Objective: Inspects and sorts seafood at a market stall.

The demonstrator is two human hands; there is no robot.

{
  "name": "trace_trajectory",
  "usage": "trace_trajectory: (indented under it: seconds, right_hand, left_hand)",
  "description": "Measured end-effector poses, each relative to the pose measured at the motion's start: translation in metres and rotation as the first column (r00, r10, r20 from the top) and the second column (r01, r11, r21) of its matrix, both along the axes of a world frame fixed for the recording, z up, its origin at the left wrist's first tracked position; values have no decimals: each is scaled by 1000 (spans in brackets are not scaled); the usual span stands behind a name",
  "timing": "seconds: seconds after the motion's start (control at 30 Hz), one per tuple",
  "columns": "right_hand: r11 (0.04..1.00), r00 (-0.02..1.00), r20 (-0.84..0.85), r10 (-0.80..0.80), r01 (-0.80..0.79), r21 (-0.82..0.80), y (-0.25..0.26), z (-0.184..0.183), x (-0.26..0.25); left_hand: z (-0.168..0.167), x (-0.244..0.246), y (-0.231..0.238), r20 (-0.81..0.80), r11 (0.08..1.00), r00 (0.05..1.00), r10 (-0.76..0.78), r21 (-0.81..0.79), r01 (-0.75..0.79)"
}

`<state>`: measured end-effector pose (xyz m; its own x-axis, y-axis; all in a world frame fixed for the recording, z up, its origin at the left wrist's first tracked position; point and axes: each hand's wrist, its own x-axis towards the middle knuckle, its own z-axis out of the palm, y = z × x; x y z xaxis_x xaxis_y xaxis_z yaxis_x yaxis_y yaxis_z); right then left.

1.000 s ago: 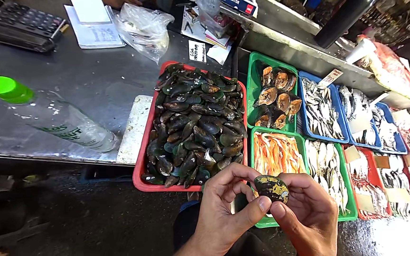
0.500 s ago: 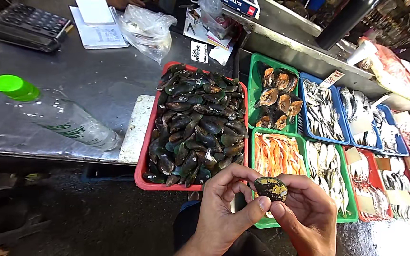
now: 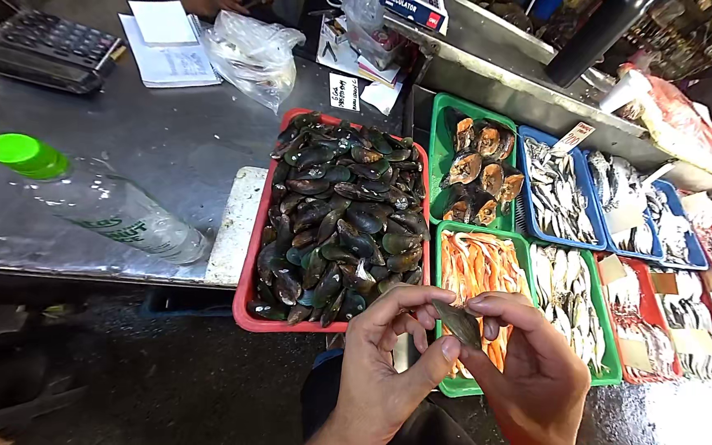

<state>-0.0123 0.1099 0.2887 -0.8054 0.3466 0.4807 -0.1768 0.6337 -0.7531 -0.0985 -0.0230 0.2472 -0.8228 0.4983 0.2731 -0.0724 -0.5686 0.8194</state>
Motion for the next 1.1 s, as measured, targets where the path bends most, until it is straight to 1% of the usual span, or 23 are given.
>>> trace_trajectory:
  seconds: [0.17, 0.27, 0.37, 0.47, 0.53, 0.7, 0.77, 0.83, 0.93, 1.0, 1.1]
  right_hand:
    - [973, 993, -49, -108, 115, 200, 0, 3, 0]
    - [947, 986, -82, -147, 164, 278, 2, 6, 1]
    - [935, 982, -107, -157, 183, 305, 2, 8, 1]
    - [936, 981, -134, -139, 175, 306, 3, 9, 1]
    - [945, 982, -146, -122, 159, 285, 4, 9, 1]
    - [971, 981, -160, -107, 138, 195, 5, 8, -1]
    - [989, 984, -152, -90, 107, 104, 3, 8, -2]
    - [999, 991, -135, -11, 7, -37, 3, 7, -2]
    - [967, 990, -93, 103, -122, -223, 2, 8, 1]
    - [951, 987, -76, 142, -157, -265, 1, 9, 2]
    - [946, 986, -80, 148, -165, -280, 1, 8, 1]
  left_hand:
    - [-1, 1, -2, -82, 1000, 996, 25, -3, -26]
    - [-3, 0, -4, -86, 1000, 996, 24, -4, -24]
    - [-5, -2, -5, -71, 1000, 997, -7, 15, 8]
    - [-7, -1, -4, -45, 997, 998, -35, 74, 38]
    - [-8, -1, -4, -29, 992, 998, -51, 110, 54]
    - [-8, -1, -3, -33, 991, 998, -44, 122, 48]
    - [-7, 0, -2, -41, 991, 999, -29, 130, 34]
    - [-7, 0, -2, -53, 991, 999, 9, 134, -2]
    - [-6, 1, -1, -69, 989, 995, 71, 138, -61]
    - [-6, 1, 0, -81, 987, 993, 87, 141, -75]
    - [-6, 1, 0, -87, 988, 992, 93, 131, -81]
